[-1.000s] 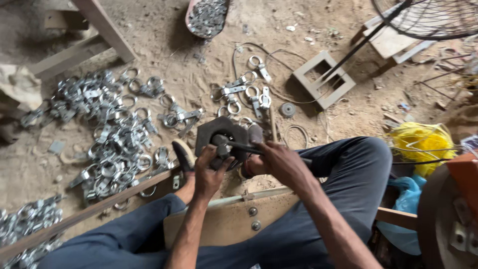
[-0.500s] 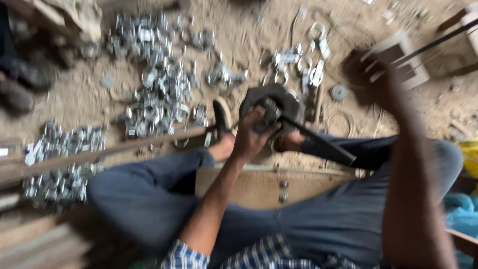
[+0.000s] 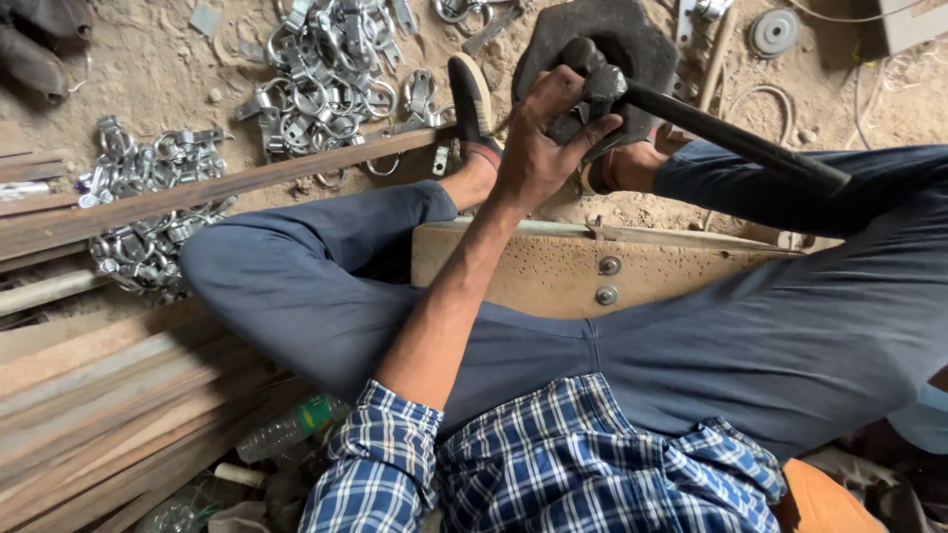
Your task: The person sits cross-legged on the floor and repeatedly hammers a metal part held in a dark mold. They adjust the part's position with their left hand while striking it with a hammer in their right hand. Piles of similar metal parts are scattered on the floor around them.
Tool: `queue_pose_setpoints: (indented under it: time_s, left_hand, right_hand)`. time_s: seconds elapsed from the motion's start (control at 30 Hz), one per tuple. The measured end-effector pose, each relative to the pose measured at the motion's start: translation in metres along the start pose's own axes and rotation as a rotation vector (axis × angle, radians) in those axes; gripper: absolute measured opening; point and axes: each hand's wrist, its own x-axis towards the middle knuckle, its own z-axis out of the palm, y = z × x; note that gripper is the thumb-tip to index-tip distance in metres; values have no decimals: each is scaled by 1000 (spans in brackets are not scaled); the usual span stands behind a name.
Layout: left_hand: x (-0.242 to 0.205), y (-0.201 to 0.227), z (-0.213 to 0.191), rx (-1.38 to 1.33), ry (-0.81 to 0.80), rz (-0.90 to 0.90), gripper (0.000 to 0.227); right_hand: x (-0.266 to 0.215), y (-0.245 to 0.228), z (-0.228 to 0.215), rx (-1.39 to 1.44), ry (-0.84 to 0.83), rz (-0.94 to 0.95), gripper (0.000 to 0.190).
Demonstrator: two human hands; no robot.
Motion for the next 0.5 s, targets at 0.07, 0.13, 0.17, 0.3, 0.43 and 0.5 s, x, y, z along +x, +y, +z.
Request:
queue_pose_setpoints:
  time_s: [0.07, 0.13, 0.17, 0.3, 0.43, 0.5]
  left_hand:
    - [4, 1, 2, -24, 17, 42, 36]
    - [5, 5, -1, 21, 21, 41, 34]
    - [4, 8, -1, 42, 24, 41, 33]
    - [4, 13, -4, 51, 19, -2, 34]
    - [5, 9, -2, 33, 22, -4, 33]
    - [1, 8, 0, 38, 26, -5, 33]
  right_hand:
    - [8, -14, -2, -32, -26, -47, 31]
    - [17, -26, -7, -69, -44, -95, 31]
    - [20, -31, -10, -85, -61, -117, 31]
    - [25, -41, -21, -172, -152, -179, 31]
    - [27, -48, -22, -244, -237, -216, 31]
    - [27, -52, -18, -264, -286, -238, 32]
